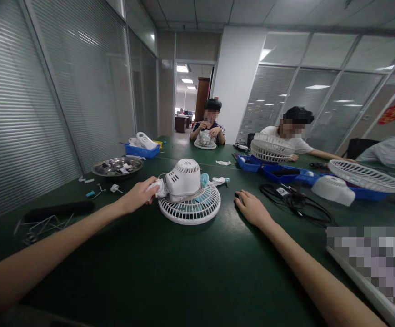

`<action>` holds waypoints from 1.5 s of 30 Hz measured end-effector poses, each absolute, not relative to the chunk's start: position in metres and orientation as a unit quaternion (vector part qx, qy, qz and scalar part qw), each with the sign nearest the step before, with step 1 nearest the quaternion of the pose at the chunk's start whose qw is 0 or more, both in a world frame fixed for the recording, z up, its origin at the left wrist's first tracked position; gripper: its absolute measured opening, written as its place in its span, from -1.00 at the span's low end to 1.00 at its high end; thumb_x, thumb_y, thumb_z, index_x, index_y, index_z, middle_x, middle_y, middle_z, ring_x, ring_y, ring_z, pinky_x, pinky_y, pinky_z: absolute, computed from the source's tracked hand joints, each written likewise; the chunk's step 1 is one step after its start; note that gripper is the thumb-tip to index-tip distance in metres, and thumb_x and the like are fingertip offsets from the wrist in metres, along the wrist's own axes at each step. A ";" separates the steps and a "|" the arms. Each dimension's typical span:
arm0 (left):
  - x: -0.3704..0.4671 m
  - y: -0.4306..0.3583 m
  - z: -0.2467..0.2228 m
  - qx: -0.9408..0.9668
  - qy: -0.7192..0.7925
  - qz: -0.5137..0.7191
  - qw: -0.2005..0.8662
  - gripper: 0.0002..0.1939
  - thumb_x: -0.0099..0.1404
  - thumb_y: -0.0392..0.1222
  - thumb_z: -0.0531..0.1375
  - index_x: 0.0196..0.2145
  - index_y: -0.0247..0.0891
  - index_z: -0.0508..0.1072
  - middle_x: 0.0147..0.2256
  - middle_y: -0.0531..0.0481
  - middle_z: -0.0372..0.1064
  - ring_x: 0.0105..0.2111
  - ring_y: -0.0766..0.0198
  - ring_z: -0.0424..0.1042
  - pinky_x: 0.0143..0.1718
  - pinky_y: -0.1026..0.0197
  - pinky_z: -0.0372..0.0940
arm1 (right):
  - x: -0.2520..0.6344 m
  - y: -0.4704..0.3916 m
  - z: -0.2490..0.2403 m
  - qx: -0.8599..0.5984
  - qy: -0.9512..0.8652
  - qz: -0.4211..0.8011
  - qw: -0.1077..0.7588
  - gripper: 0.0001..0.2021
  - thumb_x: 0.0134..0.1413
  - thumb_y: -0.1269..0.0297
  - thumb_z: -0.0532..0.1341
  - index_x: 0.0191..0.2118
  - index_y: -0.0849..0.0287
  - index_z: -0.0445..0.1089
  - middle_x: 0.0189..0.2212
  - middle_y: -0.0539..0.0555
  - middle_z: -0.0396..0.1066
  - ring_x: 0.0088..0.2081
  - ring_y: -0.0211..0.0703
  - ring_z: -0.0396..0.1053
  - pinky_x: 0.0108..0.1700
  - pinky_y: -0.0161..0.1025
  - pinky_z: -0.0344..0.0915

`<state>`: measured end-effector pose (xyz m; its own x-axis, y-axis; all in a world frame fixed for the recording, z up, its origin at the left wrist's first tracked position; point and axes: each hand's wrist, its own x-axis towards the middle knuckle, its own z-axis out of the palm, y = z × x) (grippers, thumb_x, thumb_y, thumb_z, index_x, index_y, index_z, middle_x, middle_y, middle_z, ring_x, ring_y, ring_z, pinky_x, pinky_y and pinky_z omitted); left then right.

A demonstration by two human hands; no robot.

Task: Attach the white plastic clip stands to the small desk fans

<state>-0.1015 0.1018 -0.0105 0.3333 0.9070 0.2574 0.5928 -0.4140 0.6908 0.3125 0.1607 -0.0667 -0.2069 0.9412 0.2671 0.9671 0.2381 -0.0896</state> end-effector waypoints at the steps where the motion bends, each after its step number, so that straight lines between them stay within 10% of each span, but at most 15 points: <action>1: -0.101 0.101 -0.009 0.778 0.481 0.318 0.249 -0.65 0.32 0.05 -0.07 -0.15 -0.26 0.28 -0.54 0.08 0.30 -0.54 0.26 0.34 -0.46 0.26 0.21 | 0.313 0.160 -0.067 -0.616 -0.776 -0.049 0.128 -0.50 0.23 0.09 -0.09 0.15 0.25 0.22 0.16 0.27 0.18 0.19 0.05 0.14 0.18 -0.06 0.08; 8: -0.103 0.106 -0.009 0.774 0.476 0.325 0.263 -0.72 0.29 -0.01 -0.04 -0.33 -0.26 0.30 -0.52 0.07 0.33 -0.53 0.27 0.35 -0.45 0.26 0.21 | 0.304 0.163 -0.060 -0.621 -0.773 -0.083 0.095 -0.51 0.23 0.09 -0.08 0.14 0.29 0.21 0.08 0.30 0.27 0.06 0.10 0.29 0.07 -0.05 0.21; 15: -0.103 0.103 -0.009 0.787 0.465 0.321 0.247 -0.69 0.29 0.01 -0.06 -0.39 -0.27 0.30 -0.46 0.04 0.37 -0.52 0.28 0.36 -0.46 0.28 0.21 | 0.258 0.225 -0.035 -0.603 -0.772 -0.144 0.139 -0.50 0.26 0.10 -0.07 0.24 0.20 0.04 0.26 0.31 -0.05 0.20 0.20 0.07 0.13 0.10 0.08; 32: -0.097 0.097 -0.004 0.795 0.472 0.319 0.207 -0.67 0.28 0.03 -0.04 -0.45 -0.26 0.29 -0.55 0.08 0.29 -0.57 0.29 0.30 -0.48 0.26 0.15 | 0.281 0.164 -0.051 -0.531 -0.834 -0.019 0.151 -0.74 0.23 0.16 0.02 -0.07 0.14 0.31 -0.14 0.16 0.39 -0.13 -0.04 0.37 -0.06 -0.12 0.29; 45: -0.093 0.091 0.000 0.707 0.381 0.204 0.560 -0.54 0.19 0.20 0.06 -0.40 -0.34 0.37 -0.64 0.05 0.28 -0.64 0.35 0.26 -0.55 0.30 0.11 | 0.289 0.131 -0.062 -0.548 -0.803 0.033 0.232 -0.65 0.22 0.02 -0.08 -0.06 0.11 0.24 -0.13 0.18 0.39 -0.09 0.01 0.36 -0.03 -0.13 0.29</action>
